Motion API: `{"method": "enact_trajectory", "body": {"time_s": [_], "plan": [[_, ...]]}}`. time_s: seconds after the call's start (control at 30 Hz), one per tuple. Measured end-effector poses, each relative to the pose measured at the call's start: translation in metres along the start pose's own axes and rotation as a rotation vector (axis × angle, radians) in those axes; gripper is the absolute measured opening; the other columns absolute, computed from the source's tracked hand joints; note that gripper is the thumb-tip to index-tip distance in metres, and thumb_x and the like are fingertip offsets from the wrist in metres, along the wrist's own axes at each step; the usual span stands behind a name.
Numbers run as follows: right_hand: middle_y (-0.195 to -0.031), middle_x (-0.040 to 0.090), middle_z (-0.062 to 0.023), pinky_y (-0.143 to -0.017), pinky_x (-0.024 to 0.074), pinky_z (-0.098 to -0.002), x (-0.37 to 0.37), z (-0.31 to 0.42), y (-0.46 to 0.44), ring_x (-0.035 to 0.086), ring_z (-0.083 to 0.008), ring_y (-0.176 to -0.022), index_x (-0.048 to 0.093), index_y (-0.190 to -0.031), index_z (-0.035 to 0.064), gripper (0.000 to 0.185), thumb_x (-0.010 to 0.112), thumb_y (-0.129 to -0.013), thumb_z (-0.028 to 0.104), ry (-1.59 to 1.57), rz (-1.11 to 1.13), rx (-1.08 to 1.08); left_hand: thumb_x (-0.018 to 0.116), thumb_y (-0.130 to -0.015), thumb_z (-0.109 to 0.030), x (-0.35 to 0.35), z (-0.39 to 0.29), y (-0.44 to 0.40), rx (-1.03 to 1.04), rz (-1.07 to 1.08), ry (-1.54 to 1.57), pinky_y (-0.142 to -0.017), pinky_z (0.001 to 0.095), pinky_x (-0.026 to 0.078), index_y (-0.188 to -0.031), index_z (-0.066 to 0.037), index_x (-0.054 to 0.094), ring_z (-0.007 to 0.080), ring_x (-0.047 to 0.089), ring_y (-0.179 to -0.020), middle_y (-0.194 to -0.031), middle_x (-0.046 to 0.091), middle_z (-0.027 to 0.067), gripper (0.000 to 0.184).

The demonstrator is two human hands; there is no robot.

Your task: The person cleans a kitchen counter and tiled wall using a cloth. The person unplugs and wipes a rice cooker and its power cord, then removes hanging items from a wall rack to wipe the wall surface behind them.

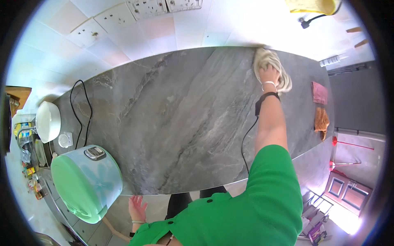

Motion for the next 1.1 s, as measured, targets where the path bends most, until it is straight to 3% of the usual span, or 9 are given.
{"method": "enact_trajectory", "body": {"time_s": [0.17, 0.33, 0.53, 0.63, 0.73, 0.83, 0.9, 1.0, 1.1], "plan": [[-0.091, 0.060, -0.0188, -0.077, 0.0443, -0.0457, -0.048, 0.099, 0.072, 0.057, -0.0360, -0.087, 0.055, -0.102, 0.0041, 0.038, 0.059, -0.076, 0.032, -0.468, 0.137, -0.106, 0.049, -0.091, -0.039, -0.005, -0.005, 0.019, -0.023, -0.037, -0.053, -0.077, 0.0417, 0.041, -0.115, -0.011, 0.044, 0.0212, 0.051, -0.102, -0.115, 0.050, 0.0058, 0.037], [-0.096, 0.054, -0.0076, -0.081, 0.0407, -0.0426, -0.118, 0.289, 0.138, 0.051, -0.0268, -0.096, 0.060, -0.094, 0.0192, 0.023, 0.063, -0.071, 0.021, -0.731, -0.149, -0.845, 0.051, -0.092, -0.032, 0.032, -0.030, 0.033, 0.062, 0.023, -0.078, -0.075, 0.0365, 0.042, -0.111, -0.012, 0.045, 0.0189, 0.053, -0.096, -0.113, 0.051, 0.0052, 0.028], [-0.107, 0.049, 0.0011, -0.086, 0.0368, -0.0479, -0.106, 0.302, 0.025, 0.047, -0.0224, -0.102, 0.055, -0.098, 0.0287, 0.033, 0.062, -0.067, 0.019, -0.373, -0.516, -1.326, 0.052, -0.092, -0.028, 0.074, -0.026, 0.041, 0.086, 0.005, -0.174, -0.072, 0.0356, 0.045, -0.108, -0.012, 0.047, 0.0193, 0.054, -0.095, -0.109, 0.053, 0.0037, 0.024], [-0.113, 0.051, -0.0003, -0.089, 0.0380, -0.0466, -0.049, 0.173, -0.031, 0.047, -0.0252, -0.110, 0.057, -0.103, 0.0282, 0.031, 0.056, -0.075, 0.016, -0.262, -0.277, -1.125, 0.052, -0.092, -0.025, 0.101, -0.025, 0.045, 0.079, 0.012, -0.189, -0.070, 0.0337, 0.046, -0.107, -0.012, 0.047, 0.0192, 0.055, -0.092, -0.106, 0.053, 0.0040, 0.021], [-0.108, 0.053, -0.0069, -0.081, 0.0475, -0.0415, -0.046, 0.040, -0.076, 0.051, -0.0329, -0.103, 0.058, -0.101, 0.0200, 0.025, 0.060, -0.076, 0.016, -0.178, 0.091, -0.225, 0.051, -0.092, -0.020, 0.125, -0.024, 0.044, 0.067, 0.038, -0.229, -0.069, 0.0321, 0.047, -0.106, -0.011, 0.049, 0.0180, 0.056, -0.090, -0.105, 0.054, 0.0046, 0.017], [-0.105, 0.053, -0.0156, -0.078, 0.0466, -0.0459, -0.023, 0.016, -0.075, 0.052, -0.0379, -0.096, 0.055, -0.099, 0.0117, 0.026, 0.056, -0.074, 0.011, -0.450, -0.283, 0.053, 0.052, -0.091, -0.018, 0.173, -0.028, 0.051, 0.162, 0.155, -0.390, -0.075, 0.0285, 0.046, -0.107, -0.007, 0.049, 0.0176, 0.056, -0.090, -0.108, 0.052, 0.0051, 0.019], [-0.102, 0.051, -0.0176, -0.076, 0.0432, -0.0469, -0.020, 0.063, -0.053, 0.050, -0.0365, -0.091, 0.053, -0.101, 0.0057, 0.029, 0.058, -0.073, 0.010, -0.566, -0.479, -0.259, 0.054, -0.089, -0.015, 0.218, -0.028, 0.042, 0.405, 0.275, -0.578, -0.080, 0.0304, 0.045, -0.108, -0.004, 0.049, 0.0193, 0.055, -0.094, -0.108, 0.052, 0.0075, 0.022], [-0.097, 0.053, -0.0123, -0.081, 0.0386, -0.0445, -0.097, 0.175, 0.010, 0.049, -0.0321, -0.094, 0.058, -0.090, 0.0026, 0.019, 0.058, -0.077, 0.016, -1.135, -0.242, -0.379, 0.061, -0.082, -0.014, 0.320, -0.052, 0.034, 1.043, 0.407, -0.902, -0.092, 0.0388, 0.040, -0.110, -0.001, 0.048, 0.0277, 0.050, -0.107, -0.112, 0.051, 0.0144, 0.033], [-0.100, 0.055, -0.0072, -0.088, 0.0326, -0.0540, -0.117, 0.246, 0.017, 0.049, -0.0272, -0.101, 0.062, -0.087, 0.0245, 0.015, 0.051, -0.077, 0.020, -0.853, -0.568, -0.815, 0.064, -0.079, -0.026, 0.419, -0.062, 0.019, 1.330, 0.299, -1.407, -0.098, 0.0585, 0.026, -0.126, -0.002, 0.038, 0.0381, 0.025, -0.128, -0.136, 0.029, 0.0220, 0.058]]}}
Point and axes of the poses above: each hand's wrist, its own y-axis away from the middle knuckle, its own x-axis out of the palm, z = x × y, the point moved 2 cm from there along -y, towards the middle knuckle
